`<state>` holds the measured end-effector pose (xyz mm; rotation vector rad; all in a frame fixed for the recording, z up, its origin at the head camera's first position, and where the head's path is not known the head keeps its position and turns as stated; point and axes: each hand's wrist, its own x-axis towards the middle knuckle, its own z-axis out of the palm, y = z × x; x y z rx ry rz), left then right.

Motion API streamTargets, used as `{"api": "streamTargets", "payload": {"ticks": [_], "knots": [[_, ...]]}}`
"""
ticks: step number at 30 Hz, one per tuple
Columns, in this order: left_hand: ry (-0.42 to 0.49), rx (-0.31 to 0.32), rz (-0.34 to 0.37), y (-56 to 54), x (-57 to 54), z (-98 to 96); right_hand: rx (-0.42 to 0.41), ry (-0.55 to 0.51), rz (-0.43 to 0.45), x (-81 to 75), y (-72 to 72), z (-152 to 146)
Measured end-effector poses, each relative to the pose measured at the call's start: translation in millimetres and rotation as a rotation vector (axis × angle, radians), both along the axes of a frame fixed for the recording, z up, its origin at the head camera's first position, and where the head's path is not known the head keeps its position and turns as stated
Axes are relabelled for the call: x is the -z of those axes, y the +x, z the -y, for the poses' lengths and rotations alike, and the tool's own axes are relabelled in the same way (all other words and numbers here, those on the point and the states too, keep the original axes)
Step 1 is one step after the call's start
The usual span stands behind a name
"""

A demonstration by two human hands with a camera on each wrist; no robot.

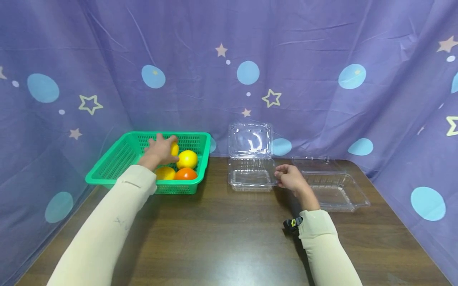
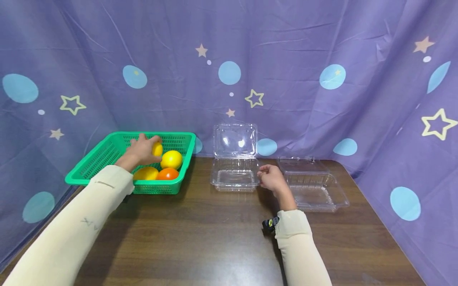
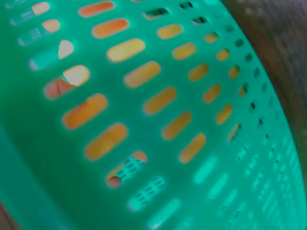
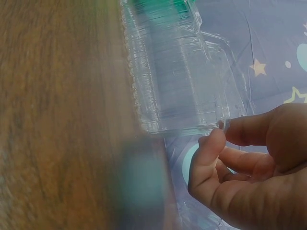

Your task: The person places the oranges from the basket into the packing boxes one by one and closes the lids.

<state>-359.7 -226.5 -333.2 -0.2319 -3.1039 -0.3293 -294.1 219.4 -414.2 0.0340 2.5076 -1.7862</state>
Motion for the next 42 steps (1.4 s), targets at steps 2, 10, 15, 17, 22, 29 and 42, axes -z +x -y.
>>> {"api": "streamTargets", "payload": {"ticks": [2,10,15,17,22,29,42], "knots": [[0.001,0.008,-0.008,1.2,-0.8,-4.1,-0.001,-0.001,0.0,0.8,0.3,0.2],[-0.006,0.045,-0.073,7.8,-10.4,-25.2,0.005,0.001,0.004,1.1,-0.6,0.0],[-0.003,0.078,-0.145,12.9,-19.3,-47.4,0.006,0.01,0.006,-1.2,-0.5,-0.9],[-0.007,0.095,-0.183,15.3,-23.0,-57.5,0.007,0.005,0.008,-1.6,-0.6,-1.1],[-0.023,0.149,-0.239,21.7,-30.4,-83.6,0.002,-0.003,0.011,-1.9,-0.2,-1.6],[-0.021,0.2,-0.262,27.8,-28.4,-119.7,0.003,-0.002,0.014,-1.0,0.2,-0.5],[0.002,0.28,-0.257,35.1,-10.6,-175.5,0.004,0.011,0.003,0.4,-0.4,-1.2]]}}
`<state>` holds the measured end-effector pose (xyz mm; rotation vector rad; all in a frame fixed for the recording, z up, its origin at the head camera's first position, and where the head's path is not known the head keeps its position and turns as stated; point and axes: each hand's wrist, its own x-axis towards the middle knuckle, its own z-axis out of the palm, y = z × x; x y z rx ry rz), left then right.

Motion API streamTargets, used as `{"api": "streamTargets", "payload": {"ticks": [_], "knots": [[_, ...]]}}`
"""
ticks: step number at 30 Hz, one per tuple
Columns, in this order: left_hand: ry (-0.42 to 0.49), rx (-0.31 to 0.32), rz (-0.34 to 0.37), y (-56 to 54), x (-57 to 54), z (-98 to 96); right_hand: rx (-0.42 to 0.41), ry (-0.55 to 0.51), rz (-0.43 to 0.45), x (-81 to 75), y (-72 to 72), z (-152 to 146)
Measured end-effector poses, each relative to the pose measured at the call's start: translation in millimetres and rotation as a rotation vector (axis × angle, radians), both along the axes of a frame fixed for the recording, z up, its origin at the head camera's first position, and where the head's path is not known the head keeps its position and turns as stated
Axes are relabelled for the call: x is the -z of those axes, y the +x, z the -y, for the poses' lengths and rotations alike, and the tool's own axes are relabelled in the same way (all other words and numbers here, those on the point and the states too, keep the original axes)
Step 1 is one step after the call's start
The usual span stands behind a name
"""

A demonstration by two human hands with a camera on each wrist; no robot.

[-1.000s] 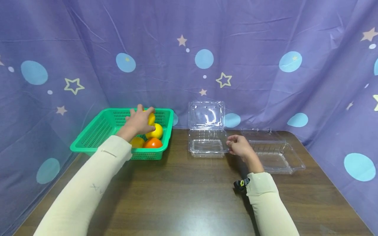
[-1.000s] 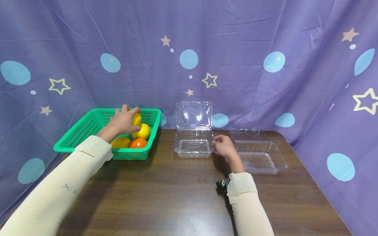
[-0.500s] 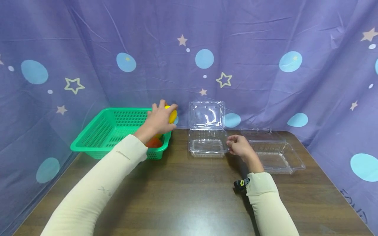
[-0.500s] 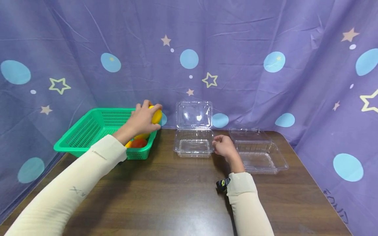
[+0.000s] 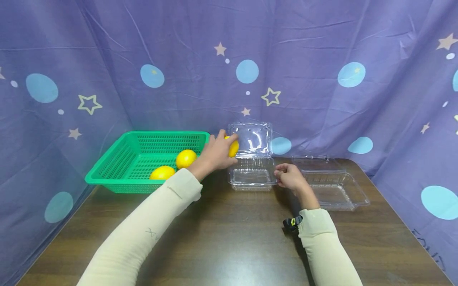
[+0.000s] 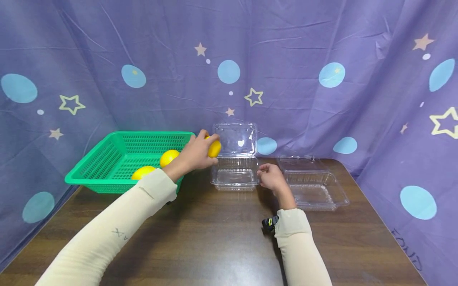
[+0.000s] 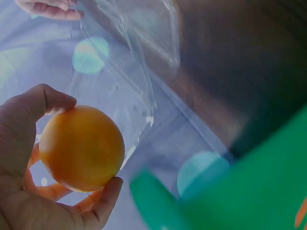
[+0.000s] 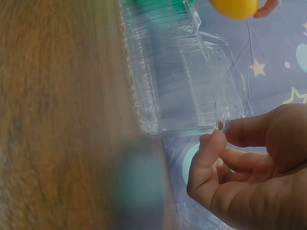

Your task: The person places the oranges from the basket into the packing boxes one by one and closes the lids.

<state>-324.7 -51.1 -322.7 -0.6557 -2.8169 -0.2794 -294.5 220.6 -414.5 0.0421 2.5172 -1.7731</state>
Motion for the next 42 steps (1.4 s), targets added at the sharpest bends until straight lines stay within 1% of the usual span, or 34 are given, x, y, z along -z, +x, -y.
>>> {"api": "streamTargets", "payload": {"ticks": [4,6,11,15,21,26,35,42], "knots": [[-0.003,-0.005,0.031,2.3,8.1,-13.1,-0.002,0.005,-0.012,0.3,0.1,-0.8],[0.003,-0.021,0.045,3.1,13.1,-18.6,-0.002,0.006,-0.014,0.5,-0.2,-1.2],[0.031,-0.047,0.07,5.9,24.4,-28.9,0.002,0.02,-0.013,0.3,-0.5,-0.9],[0.039,-0.047,0.081,8.1,31.2,-36.0,0.003,0.017,-0.008,-0.5,-0.1,-0.6],[0.043,-0.062,0.104,6.8,45.1,-46.4,0.002,0.012,-0.008,-2.1,0.6,-0.4],[0.026,-0.067,0.11,4.5,55.8,-52.5,-0.006,0.007,-0.007,-1.9,1.1,-0.2],[0.022,-0.076,0.113,2.8,64.5,-57.7,-0.007,0.011,-0.003,-1.5,0.7,-0.1],[0.015,-0.09,0.127,-2.5,69.8,-61.2,-0.005,0.005,-0.003,-1.7,1.0,0.3]]}}
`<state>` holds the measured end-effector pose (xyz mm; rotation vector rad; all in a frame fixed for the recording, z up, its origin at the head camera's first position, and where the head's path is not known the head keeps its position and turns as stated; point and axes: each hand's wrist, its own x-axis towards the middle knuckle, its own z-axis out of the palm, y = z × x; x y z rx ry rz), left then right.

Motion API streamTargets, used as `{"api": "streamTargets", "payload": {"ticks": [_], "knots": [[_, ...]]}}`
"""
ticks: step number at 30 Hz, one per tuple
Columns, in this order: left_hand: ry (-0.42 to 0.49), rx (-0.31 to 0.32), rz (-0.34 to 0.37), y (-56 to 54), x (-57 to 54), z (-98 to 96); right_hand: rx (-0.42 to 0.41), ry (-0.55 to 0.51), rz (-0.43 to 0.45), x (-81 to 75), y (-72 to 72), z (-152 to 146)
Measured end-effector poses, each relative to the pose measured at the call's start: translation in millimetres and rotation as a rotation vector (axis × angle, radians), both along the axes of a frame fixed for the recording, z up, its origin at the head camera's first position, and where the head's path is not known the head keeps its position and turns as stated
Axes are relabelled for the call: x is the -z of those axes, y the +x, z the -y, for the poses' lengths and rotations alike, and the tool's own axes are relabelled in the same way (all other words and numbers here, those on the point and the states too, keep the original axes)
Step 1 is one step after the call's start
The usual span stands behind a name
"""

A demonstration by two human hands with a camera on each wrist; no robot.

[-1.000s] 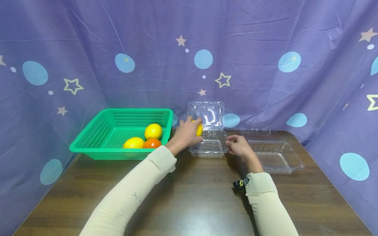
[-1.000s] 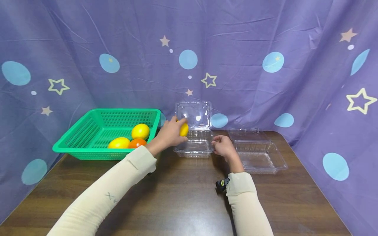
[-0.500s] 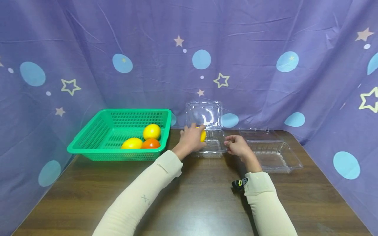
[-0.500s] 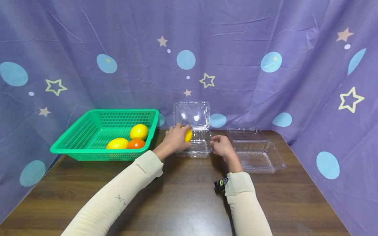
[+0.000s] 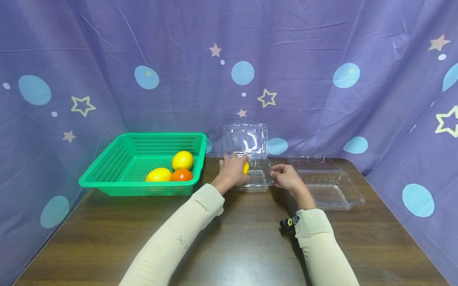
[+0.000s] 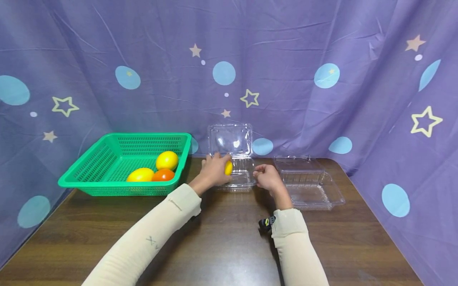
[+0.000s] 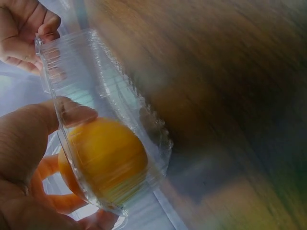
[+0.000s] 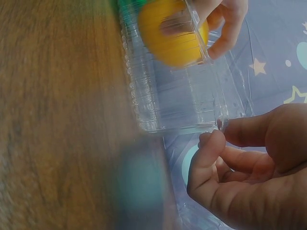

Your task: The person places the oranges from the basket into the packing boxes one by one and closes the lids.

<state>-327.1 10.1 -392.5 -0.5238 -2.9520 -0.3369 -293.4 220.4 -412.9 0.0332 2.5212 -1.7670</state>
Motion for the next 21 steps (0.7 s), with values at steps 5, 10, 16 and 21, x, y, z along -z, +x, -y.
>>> {"api": "streamTargets", "payload": {"ticks": [5,10,16,21], "knots": [[-0.034,-0.006,-0.003,-1.0,1.5,-2.0,0.002,-0.005,0.002,-0.1,0.7,0.5],[-0.057,-0.011,0.006,-0.3,3.0,-0.7,0.0,-0.007,0.002,0.2,0.2,1.3],[-0.054,-0.001,-0.003,1.1,2.7,1.5,0.0,0.0,-0.003,-0.8,0.2,1.5],[-0.05,0.017,-0.003,2.9,2.7,3.0,0.001,-0.002,0.004,-0.6,1.3,1.5]]}}
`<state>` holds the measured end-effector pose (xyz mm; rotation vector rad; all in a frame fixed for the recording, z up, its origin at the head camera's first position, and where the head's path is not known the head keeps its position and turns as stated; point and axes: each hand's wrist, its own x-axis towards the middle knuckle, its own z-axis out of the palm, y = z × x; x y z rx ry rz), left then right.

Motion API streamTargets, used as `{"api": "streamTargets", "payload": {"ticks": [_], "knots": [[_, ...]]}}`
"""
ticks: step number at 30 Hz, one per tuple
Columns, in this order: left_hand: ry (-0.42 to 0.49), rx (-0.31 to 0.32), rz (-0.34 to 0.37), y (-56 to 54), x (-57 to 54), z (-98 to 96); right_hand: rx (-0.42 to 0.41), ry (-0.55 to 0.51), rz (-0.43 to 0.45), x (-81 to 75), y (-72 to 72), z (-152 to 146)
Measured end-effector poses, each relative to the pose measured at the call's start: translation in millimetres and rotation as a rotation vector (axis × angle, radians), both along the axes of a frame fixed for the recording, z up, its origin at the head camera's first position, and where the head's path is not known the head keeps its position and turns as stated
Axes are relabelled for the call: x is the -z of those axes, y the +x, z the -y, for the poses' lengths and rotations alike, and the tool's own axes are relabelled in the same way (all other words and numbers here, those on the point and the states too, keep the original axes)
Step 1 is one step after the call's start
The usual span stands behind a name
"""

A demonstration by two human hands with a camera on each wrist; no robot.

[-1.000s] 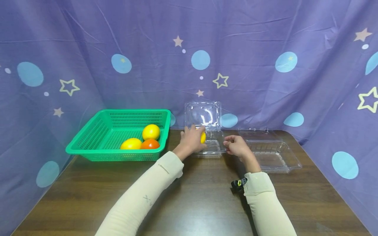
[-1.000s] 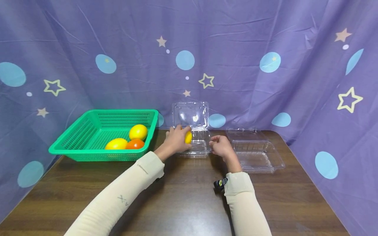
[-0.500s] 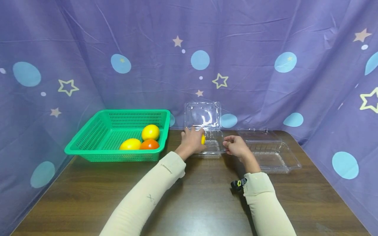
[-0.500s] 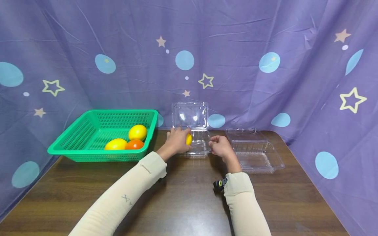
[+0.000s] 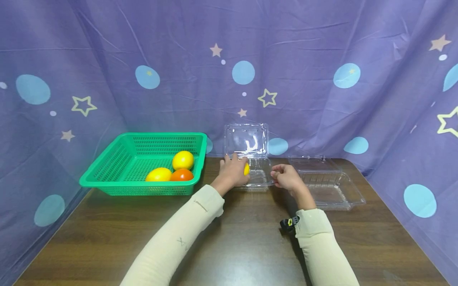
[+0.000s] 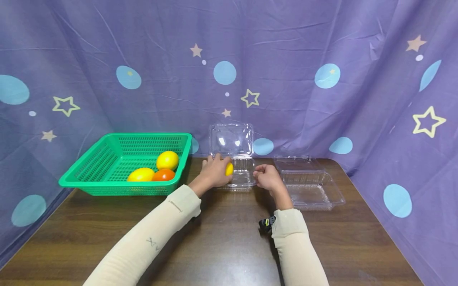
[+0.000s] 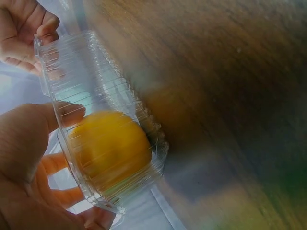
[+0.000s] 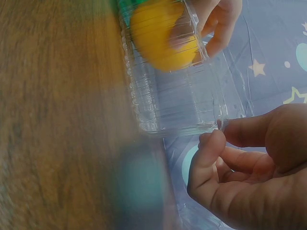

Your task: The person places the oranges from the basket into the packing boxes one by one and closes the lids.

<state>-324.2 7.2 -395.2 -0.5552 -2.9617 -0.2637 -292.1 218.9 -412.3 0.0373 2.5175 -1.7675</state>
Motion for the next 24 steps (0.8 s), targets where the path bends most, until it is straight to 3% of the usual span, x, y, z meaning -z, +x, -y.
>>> {"api": "streamTargets", "payload": {"ticks": [7,13,24], "knots": [[0.014,0.039,-0.009,5.6,0.7,7.4,-0.001,0.004,-0.002,0.4,0.1,0.8],[0.007,0.075,-0.05,9.8,-5.7,15.6,-0.003,-0.002,-0.018,1.6,-1.6,0.2],[-0.02,0.069,-0.106,16.2,-19.6,43.0,-0.008,-0.016,-0.014,1.3,-0.7,-0.3]]}}
